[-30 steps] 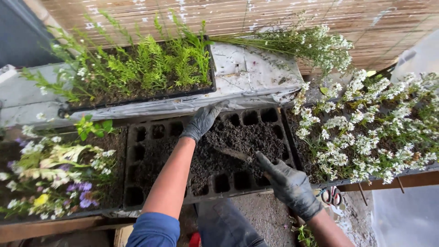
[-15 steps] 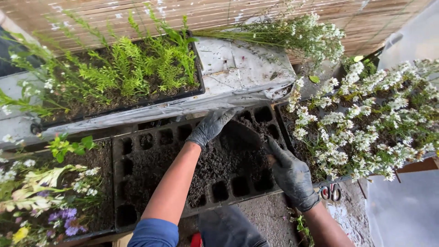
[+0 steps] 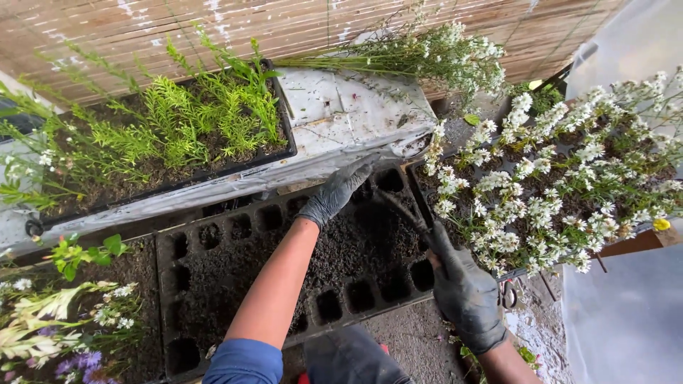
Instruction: Filling a plastic seedling tray with soil from a bag and leveling it.
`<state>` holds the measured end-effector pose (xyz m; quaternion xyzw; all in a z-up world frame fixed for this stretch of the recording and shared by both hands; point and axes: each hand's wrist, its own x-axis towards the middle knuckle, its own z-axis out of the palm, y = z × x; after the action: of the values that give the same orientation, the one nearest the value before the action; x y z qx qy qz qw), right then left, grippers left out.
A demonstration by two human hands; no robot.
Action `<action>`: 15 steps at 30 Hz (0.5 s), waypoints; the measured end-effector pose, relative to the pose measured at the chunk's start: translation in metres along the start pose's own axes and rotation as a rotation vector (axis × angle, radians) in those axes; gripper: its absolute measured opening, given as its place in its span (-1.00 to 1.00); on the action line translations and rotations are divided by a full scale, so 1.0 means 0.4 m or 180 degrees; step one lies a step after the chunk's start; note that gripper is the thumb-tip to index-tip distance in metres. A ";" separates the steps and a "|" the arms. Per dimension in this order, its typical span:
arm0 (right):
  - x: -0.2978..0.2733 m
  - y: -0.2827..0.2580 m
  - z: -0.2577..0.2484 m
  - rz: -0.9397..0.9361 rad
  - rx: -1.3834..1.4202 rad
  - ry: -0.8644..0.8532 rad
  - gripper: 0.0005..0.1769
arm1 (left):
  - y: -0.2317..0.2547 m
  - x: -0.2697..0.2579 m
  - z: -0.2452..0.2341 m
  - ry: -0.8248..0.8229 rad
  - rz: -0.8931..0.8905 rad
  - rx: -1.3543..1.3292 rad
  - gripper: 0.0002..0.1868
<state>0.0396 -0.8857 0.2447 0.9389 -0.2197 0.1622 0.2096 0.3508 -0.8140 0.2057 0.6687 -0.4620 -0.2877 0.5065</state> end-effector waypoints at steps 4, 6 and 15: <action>0.011 -0.007 0.008 0.0190 0.1286 0.0297 -0.34 | 0.000 0.017 0.027 -0.0070 -0.0080 0.0140 -0.11; 0.035 -0.007 -0.028 0.0075 0.1194 0.0503 -0.39 | 0.045 -0.001 -0.001 0.0067 -0.0095 0.0459 -0.09; -0.008 -0.118 -0.103 -0.1488 -0.0289 0.0899 -0.39 | 0.003 -0.094 -0.136 0.0195 -0.0400 -0.0515 -0.21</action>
<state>0.0510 -0.8270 0.2637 0.9218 0.0273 0.2287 0.3118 0.3812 -0.7574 0.2212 0.6618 -0.3787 -0.3348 0.5537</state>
